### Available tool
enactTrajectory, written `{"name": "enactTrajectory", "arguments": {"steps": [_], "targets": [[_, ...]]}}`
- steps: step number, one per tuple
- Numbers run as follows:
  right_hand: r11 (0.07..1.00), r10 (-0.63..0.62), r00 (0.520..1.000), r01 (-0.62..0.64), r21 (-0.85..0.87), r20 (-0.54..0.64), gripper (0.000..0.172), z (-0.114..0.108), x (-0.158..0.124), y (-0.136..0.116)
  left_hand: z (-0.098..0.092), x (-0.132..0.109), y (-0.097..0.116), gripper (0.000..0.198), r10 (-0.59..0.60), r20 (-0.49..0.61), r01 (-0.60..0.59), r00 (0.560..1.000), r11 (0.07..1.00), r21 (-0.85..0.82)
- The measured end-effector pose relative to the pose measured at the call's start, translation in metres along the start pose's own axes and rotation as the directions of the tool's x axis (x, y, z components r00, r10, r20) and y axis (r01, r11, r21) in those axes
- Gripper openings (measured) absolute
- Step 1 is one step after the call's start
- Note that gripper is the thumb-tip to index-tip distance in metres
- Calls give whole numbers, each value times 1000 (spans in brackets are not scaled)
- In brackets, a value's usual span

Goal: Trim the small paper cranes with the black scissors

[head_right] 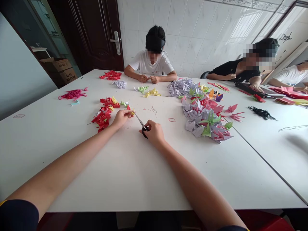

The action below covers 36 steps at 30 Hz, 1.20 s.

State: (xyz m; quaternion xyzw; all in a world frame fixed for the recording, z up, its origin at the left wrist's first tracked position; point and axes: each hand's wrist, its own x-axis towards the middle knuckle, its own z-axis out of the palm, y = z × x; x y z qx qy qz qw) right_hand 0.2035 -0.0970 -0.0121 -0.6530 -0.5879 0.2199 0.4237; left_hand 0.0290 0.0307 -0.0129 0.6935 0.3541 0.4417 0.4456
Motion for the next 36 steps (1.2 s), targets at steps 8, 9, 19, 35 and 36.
{"name": "enactTrajectory", "arguments": {"steps": [8, 9, 19, 35, 36], "targets": [[1000, 13, 1000, -13, 25, -1, 29, 1, -2, -2, 1, -5, 9, 32, -54, -28, 52, 998, 995, -81], [1000, 10, 1000, -10, 30, -1, 29, 1, -2, -2, 1, -6, 9, 32, -65, -24, 62, 998, 993, -99], [999, -13, 1000, 14, 50, -21, 29, 3, -3, 1, -3, -6, 8, 38, -68, -27, 64, 997, 989, -133], [968, -25, 1000, 24, -250, 0, 29, -10, 5, 2, 2, 0, 1, 17, 5, -34, -5, 999, 1000, -14], [964, -26, 1000, 27, -264, 8, 29, -10, 5, 2, 2, 0, 0, 16, 15, -39, -15, 999, 1000, 0]]}}
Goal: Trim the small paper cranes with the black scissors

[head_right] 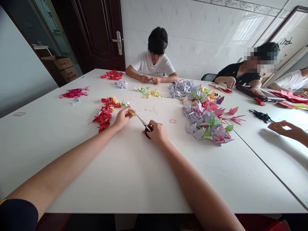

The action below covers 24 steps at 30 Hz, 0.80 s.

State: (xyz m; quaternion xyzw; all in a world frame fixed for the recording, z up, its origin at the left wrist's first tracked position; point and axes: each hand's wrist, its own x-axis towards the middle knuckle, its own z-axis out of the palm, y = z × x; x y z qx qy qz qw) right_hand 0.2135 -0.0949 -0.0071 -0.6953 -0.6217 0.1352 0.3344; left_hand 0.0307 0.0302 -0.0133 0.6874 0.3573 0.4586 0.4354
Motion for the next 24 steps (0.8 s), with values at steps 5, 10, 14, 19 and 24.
{"name": "enactTrajectory", "arguments": {"steps": [5, 10, 14, 19, 24], "targets": [[1000, -14, 999, 15, -11, 41, 31, 0, 0, 0, -1, 0, -4, 23, 65, -73, -58, 995, 994, 89], [1000, -15, 1000, 15, 19, 5, 31, 2, 0, 0, -1, -3, 0, 25, 49, -67, -43, 997, 996, 83], [997, 5, 999, -3, 74, -36, 31, 6, -1, 2, -1, -7, 9, 27, 15, -47, -12, 999, 999, 51], [989, 9, 998, 0, 151, -58, 32, 8, -1, 4, -2, -7, 10, 29, -10, -46, 12, 999, 1000, 23], [987, -4, 997, 15, 161, -74, 33, 9, -2, 3, -1, -5, 7, 25, -10, -66, 10, 998, 1000, 7]]}}
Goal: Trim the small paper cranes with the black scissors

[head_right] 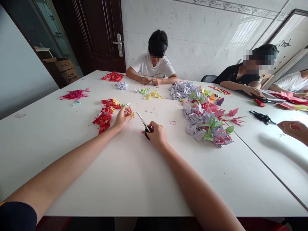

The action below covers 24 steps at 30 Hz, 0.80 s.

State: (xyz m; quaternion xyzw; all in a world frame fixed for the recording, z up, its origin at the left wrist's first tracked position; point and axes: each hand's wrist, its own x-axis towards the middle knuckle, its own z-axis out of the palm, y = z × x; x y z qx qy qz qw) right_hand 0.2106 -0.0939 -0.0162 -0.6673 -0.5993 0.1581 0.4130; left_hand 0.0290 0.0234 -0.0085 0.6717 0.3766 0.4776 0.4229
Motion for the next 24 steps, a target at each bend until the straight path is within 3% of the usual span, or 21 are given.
{"name": "enactTrajectory", "arguments": {"steps": [8, 16, 21, 24], "targets": [[1000, -13, 1000, 13, 10, 8, 31, 0, 0, 1, 1, 0, -3, 32, -73, 65, 80, 995, 990, -118], [999, 10, 1000, -10, 30, 17, 31, -1, -1, -2, 0, -1, 0, 33, -22, 94, 26, 995, 999, -39], [999, 20, 999, -21, 30, 34, 30, -2, -1, -3, 1, -2, 0, 37, -17, 154, 29, 988, 997, -76], [999, 24, 999, -25, 27, 24, 30, -2, 0, -2, 2, -1, -1, 38, -33, 136, 48, 990, 994, -103]]}}
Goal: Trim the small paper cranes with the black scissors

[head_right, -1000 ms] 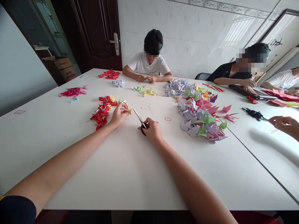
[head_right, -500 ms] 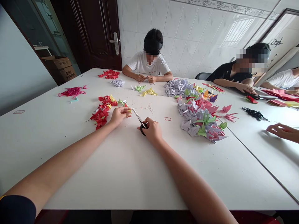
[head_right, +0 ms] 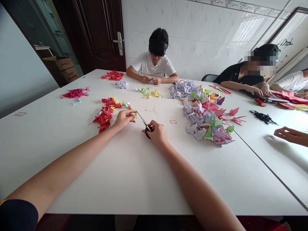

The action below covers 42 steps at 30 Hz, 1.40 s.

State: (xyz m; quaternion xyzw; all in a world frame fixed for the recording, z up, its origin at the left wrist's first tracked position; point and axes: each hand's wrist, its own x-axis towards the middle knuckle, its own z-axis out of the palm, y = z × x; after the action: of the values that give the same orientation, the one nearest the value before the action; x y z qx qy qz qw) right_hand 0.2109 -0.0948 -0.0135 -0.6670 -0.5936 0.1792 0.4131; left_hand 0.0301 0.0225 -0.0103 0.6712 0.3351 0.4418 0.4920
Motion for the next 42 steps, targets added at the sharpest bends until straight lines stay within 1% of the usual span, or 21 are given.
{"name": "enactTrajectory", "arguments": {"steps": [3, 5, 11, 14, 19, 22, 26, 35, 42], "targets": [[1000, 0, 1000, 0, -9, -14, 30, 0, 1, 1, 0, 0, 1, 34, -25, -85, 21, 996, 999, -47], [1000, 2, 1000, -2, -6, -10, 31, -1, 0, 1, 0, 1, 2, 33, -44, -118, 37, 992, 998, -58], [1000, -10, 1000, 10, 1, -8, 31, -1, 0, 1, -1, 4, -2, 25, -69, -146, 66, 987, 997, -27], [1000, -20, 1000, 20, 2, -6, 31, -1, -1, 2, -3, 7, -7, 26, -75, -162, 74, 984, 997, -9], [999, -38, 999, 38, -10, -25, 30, 0, 0, 3, -5, 8, -11, 27, -54, -157, 55, 986, 998, 2], [998, -51, 998, 50, -34, -24, 28, 0, 0, 2, -4, 6, -10, 22, -60, -142, 56, 988, 998, -31], [991, -79, 997, 76, -109, -21, 25, -1, -1, 0, -2, 5, -6, 19, -74, -107, 65, 992, 994, -91], [976, -92, 995, 83, -199, -34, 25, -2, -1, -1, -1, 3, -1, 34, -102, -112, 84, 988, 985, -151], [964, -63, 993, 35, -264, -99, 21, -4, -1, -5, -1, 2, 1, 39, -93, -105, 79, 990, 988, -136]]}}
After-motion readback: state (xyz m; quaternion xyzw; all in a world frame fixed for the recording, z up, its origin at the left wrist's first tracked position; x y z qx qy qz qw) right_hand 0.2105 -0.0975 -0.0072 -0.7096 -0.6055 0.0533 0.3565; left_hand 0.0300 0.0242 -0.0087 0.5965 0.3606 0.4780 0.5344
